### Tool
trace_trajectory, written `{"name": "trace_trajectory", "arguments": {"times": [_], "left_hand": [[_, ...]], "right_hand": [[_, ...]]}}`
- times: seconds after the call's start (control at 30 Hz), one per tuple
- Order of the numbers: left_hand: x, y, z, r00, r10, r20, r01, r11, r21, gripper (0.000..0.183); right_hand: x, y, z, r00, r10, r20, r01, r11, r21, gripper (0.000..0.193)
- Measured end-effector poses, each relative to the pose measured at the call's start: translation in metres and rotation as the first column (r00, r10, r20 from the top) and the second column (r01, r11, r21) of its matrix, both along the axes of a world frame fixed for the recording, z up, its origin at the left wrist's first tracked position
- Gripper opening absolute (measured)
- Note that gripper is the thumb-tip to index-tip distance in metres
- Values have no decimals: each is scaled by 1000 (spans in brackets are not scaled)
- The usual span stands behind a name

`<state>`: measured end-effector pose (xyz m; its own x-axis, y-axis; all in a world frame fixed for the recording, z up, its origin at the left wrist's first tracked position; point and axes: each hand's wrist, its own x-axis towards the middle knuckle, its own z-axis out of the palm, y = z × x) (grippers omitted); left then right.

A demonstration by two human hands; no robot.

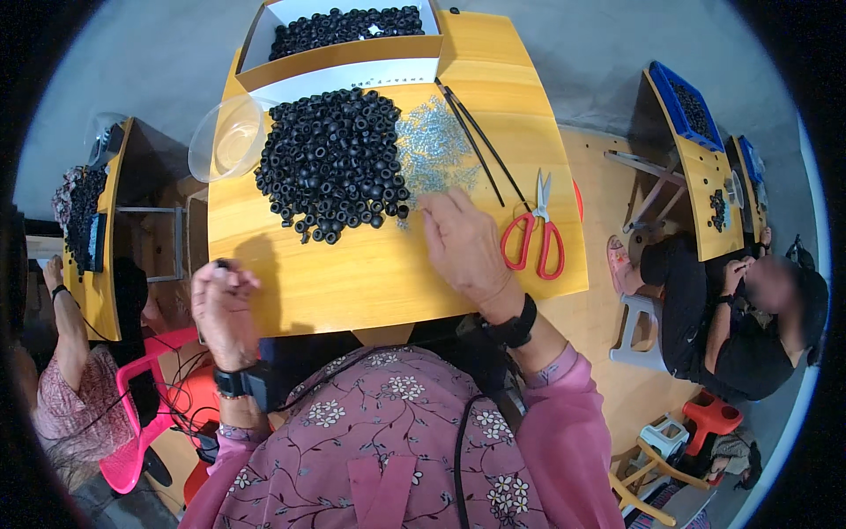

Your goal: Manually assembling small black plastic components by hand and using tweezers.

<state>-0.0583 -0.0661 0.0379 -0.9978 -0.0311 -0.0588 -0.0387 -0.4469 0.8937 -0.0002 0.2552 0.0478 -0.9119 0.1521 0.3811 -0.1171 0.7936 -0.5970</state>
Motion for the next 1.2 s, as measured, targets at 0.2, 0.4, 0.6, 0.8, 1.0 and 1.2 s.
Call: {"name": "trace_trajectory", "arguments": {"times": [0.2,0.4,0.6,0.8,1.0,1.2], "left_hand": [[-23,-91,-31,897,425,123,-424,905,-29,20],[-29,-121,-65,829,520,207,-482,851,-209,38],[-29,-98,-50,829,546,123,-476,803,-359,39],[-24,-56,-18,879,442,-179,-475,783,-402,25],[-5,0,2,981,97,-169,-158,902,-402,21],[29,67,5,877,-476,71,481,865,-142,31]], "right_hand": [[-11,-9,-4,997,66,49,-69,996,62,12],[-13,-10,-3,990,95,100,-109,982,152,12],[-12,-12,0,988,75,136,-97,983,159,13],[-16,-10,2,978,116,171,-145,975,166,16],[-13,-13,4,994,89,61,-96,985,141,14],[17,-52,8,948,317,-2,-315,940,-130,17]]}}
